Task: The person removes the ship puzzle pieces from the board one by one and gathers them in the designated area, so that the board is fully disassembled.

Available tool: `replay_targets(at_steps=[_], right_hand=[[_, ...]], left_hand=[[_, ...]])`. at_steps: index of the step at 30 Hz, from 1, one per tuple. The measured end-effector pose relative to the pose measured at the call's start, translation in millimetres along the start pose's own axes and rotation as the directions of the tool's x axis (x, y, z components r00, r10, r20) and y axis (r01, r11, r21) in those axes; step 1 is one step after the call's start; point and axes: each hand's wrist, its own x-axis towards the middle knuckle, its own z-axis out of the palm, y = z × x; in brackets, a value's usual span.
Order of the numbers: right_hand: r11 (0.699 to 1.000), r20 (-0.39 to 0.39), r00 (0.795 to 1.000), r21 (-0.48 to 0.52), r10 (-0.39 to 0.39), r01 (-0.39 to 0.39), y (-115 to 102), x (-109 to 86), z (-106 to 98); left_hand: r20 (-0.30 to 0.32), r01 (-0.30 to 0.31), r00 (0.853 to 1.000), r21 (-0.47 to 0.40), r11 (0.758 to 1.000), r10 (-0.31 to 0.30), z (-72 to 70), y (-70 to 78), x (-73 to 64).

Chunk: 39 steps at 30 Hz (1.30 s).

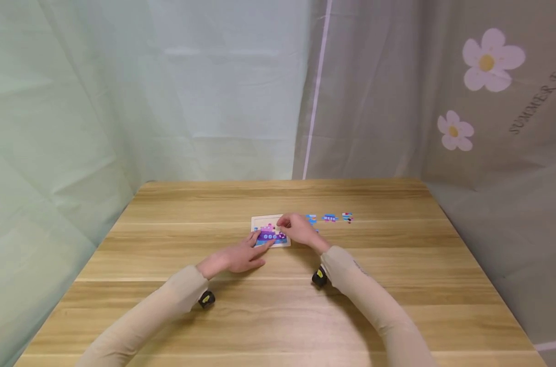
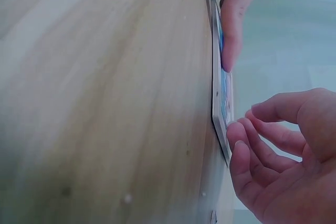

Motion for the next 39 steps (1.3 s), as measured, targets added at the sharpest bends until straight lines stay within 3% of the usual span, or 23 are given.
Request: replay_targets(at_steps=[19, 29, 39], right_hand=[[0.995, 0.035, 0.995, 0.028, 0.091, -0.092, -10.0, 13.1, 8.9], [0.999, 0.05, 0.998, -0.022, 0.031, -0.03, -9.0, 17.5, 14.8], [0.998, 0.086, 0.995, -0.003, 0.056, -0.056, -10.3, 17.1, 12.9]], left_hand=[[0.048, -0.016, 0.999, -0.014, 1.0, 0.017, -3.4, -4.7, 2.2], [0.049, -0.013, 0.999, -0.004, 1.0, 0.013, -3.8, -4.0, 1.7], [0.06, -0.001, 0.998, 0.019, 1.0, 0.0, -4.5, -2.5, 2.1]])
